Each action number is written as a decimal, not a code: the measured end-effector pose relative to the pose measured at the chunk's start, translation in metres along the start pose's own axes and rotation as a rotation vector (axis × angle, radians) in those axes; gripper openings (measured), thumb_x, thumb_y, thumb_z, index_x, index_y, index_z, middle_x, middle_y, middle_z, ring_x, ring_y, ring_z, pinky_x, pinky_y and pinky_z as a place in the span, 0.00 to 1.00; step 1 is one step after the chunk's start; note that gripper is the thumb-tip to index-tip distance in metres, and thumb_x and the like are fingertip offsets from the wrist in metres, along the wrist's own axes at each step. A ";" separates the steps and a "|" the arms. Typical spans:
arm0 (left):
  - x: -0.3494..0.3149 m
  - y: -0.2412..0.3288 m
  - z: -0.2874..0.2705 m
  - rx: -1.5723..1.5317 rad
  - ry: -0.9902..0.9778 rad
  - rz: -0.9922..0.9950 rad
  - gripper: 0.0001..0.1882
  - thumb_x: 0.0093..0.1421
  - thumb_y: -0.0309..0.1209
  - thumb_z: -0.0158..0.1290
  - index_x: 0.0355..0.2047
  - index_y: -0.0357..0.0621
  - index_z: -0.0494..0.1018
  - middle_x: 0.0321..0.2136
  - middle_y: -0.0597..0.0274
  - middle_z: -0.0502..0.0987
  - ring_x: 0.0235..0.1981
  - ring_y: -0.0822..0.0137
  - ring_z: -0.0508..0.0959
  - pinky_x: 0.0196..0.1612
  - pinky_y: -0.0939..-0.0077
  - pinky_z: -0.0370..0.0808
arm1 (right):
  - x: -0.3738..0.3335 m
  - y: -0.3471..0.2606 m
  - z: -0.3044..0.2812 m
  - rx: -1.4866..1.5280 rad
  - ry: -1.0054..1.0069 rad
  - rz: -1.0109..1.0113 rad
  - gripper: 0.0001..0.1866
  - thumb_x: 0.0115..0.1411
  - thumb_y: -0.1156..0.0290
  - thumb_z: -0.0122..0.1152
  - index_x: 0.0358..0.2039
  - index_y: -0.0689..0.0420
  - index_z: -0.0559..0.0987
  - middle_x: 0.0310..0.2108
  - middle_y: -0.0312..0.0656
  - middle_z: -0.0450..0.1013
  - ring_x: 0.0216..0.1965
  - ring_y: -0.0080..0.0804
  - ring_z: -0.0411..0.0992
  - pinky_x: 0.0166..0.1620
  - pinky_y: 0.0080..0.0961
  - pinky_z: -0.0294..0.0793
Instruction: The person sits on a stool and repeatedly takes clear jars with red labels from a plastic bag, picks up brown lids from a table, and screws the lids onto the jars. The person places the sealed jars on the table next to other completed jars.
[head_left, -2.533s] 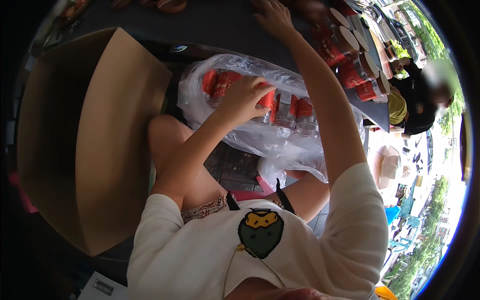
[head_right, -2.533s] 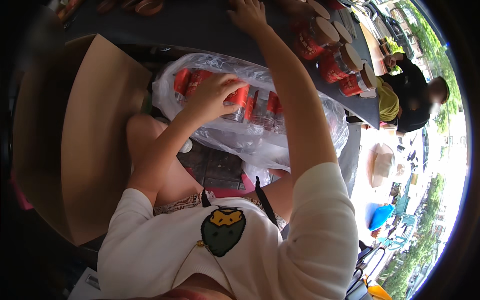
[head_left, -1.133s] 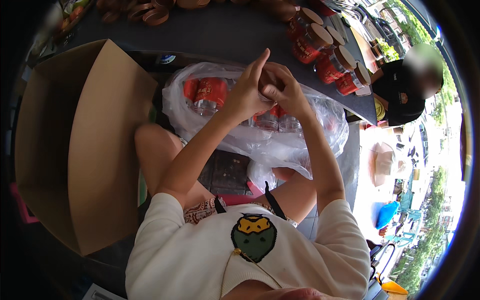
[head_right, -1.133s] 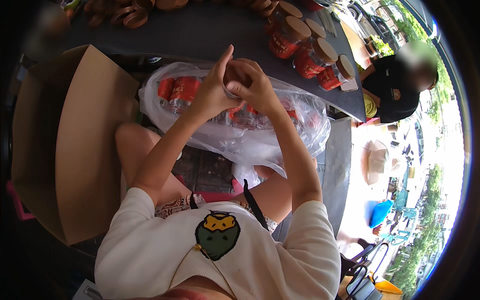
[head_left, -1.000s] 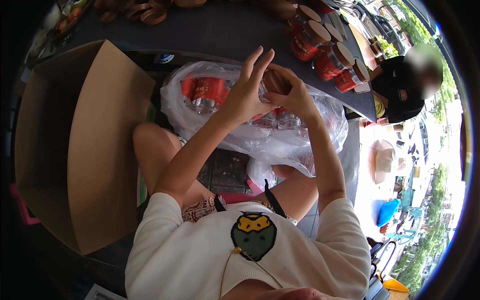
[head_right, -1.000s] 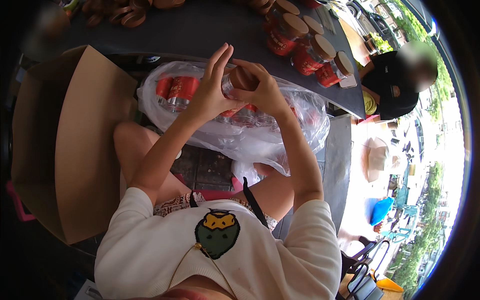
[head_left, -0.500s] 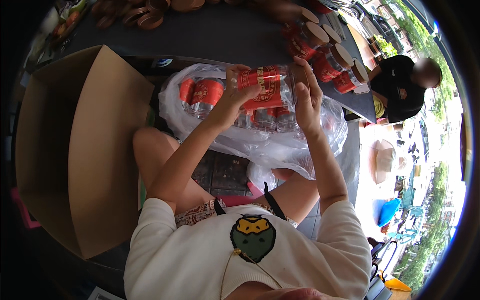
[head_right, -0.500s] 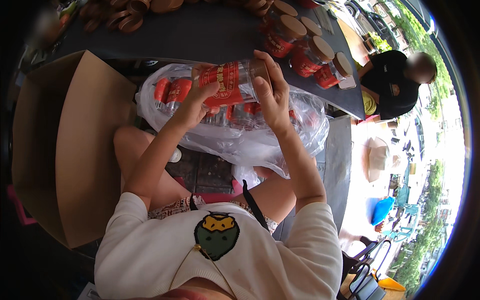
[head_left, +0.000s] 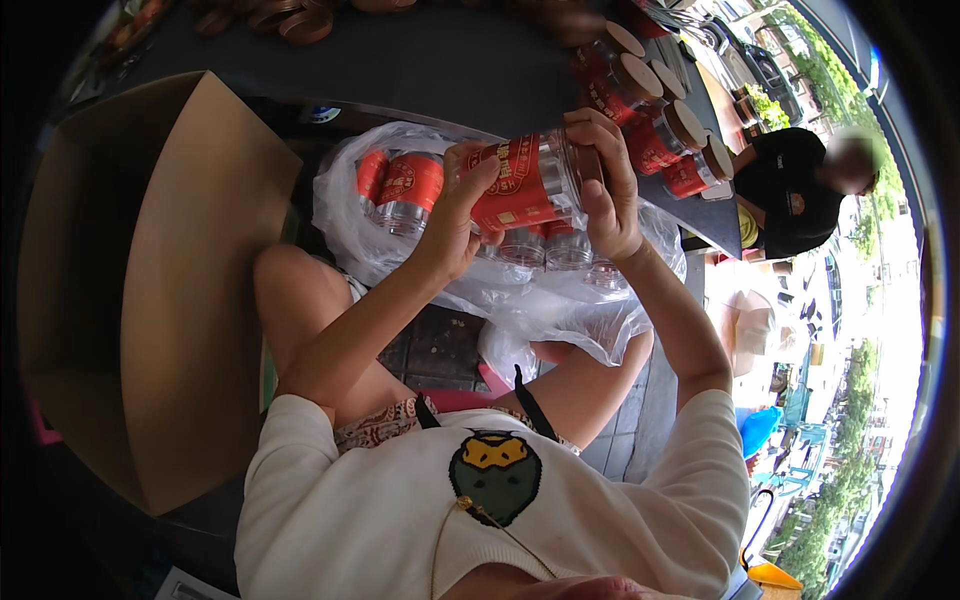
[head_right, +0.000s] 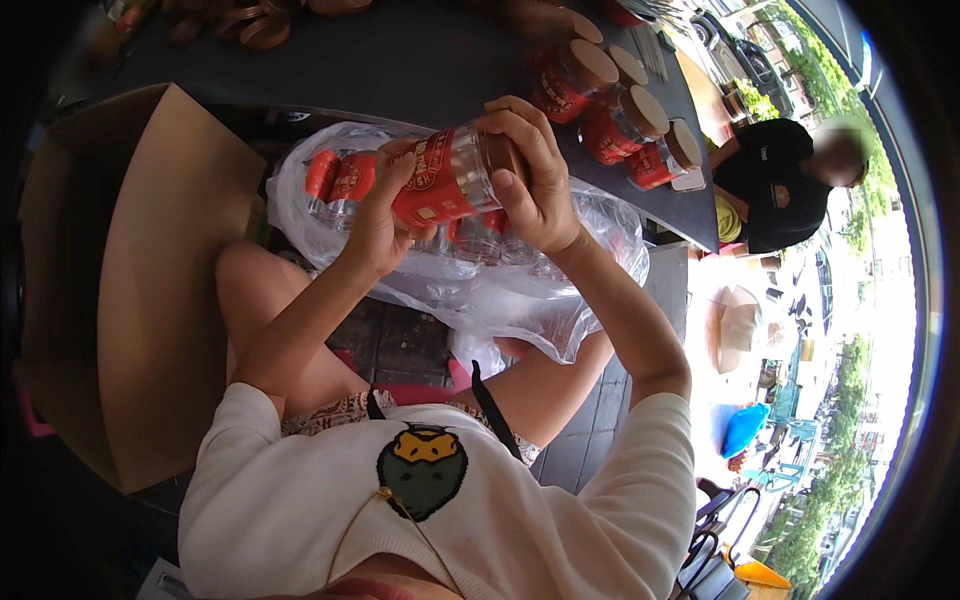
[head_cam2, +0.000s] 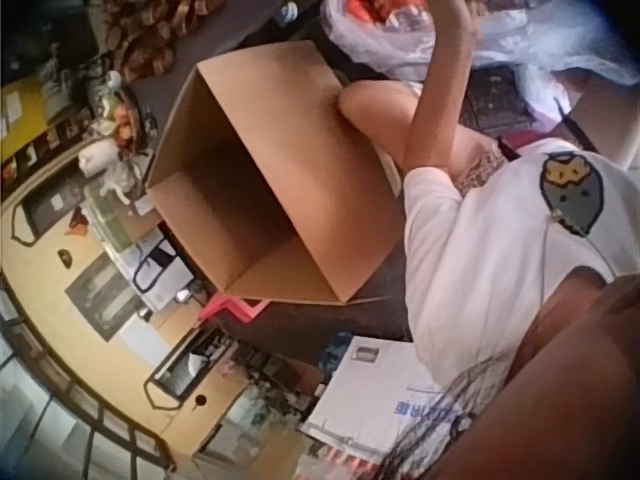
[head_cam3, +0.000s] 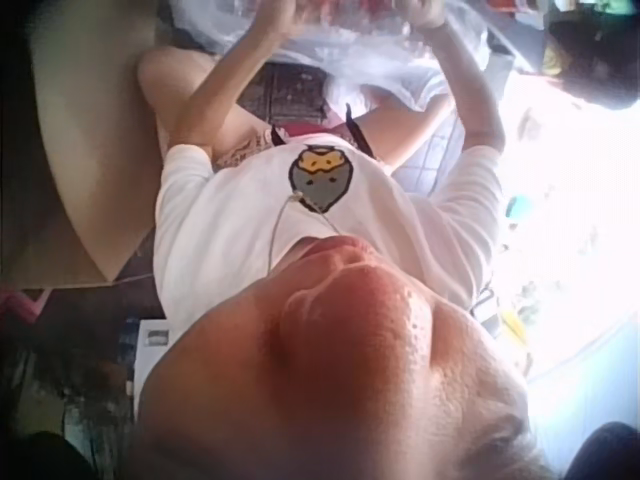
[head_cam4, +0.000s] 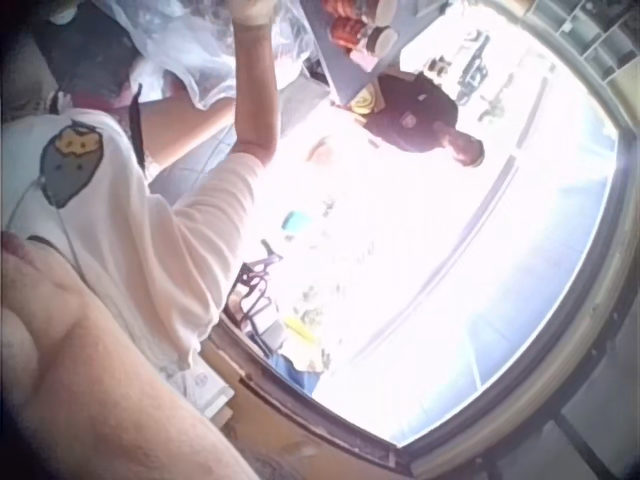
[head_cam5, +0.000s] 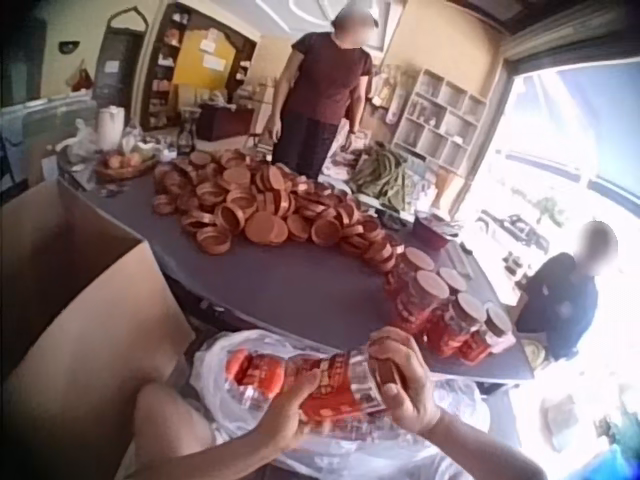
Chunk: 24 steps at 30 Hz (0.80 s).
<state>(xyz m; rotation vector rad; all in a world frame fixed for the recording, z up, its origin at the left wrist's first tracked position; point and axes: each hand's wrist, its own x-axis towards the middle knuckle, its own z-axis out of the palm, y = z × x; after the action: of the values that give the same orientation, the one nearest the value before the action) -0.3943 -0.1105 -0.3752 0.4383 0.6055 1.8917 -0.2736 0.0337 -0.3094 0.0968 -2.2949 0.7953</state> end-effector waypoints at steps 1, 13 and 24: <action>0.002 -0.003 -0.001 0.058 0.012 0.098 0.27 0.61 0.43 0.53 0.52 0.50 0.52 0.46 0.57 0.67 0.39 0.67 0.78 0.23 0.86 0.75 | 0.000 -0.001 0.003 0.049 0.026 0.116 0.26 0.61 0.54 0.50 0.52 0.60 0.68 0.49 0.48 0.64 0.50 0.38 0.66 0.52 0.32 0.64; 0.010 -0.001 -0.003 0.326 0.043 0.427 0.24 0.61 0.43 0.51 0.50 0.46 0.56 0.44 0.57 0.66 0.39 0.69 0.73 0.33 0.80 0.73 | 0.008 -0.011 0.036 0.367 0.359 0.412 0.22 0.64 0.62 0.50 0.54 0.63 0.70 0.52 0.46 0.68 0.50 0.31 0.68 0.56 0.27 0.64; 0.018 0.007 -0.018 0.440 0.052 0.324 0.32 0.62 0.51 0.49 0.56 0.45 0.50 0.50 0.52 0.63 0.44 0.66 0.74 0.34 0.79 0.79 | 0.015 0.000 0.016 0.120 0.063 0.406 0.24 0.62 0.56 0.55 0.53 0.58 0.68 0.45 0.48 0.68 0.46 0.36 0.69 0.50 0.28 0.66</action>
<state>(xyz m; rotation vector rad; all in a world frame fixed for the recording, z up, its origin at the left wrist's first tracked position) -0.4163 -0.0996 -0.3852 0.8114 1.0438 2.0770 -0.2946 0.0267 -0.3090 -0.3467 -2.2344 1.1223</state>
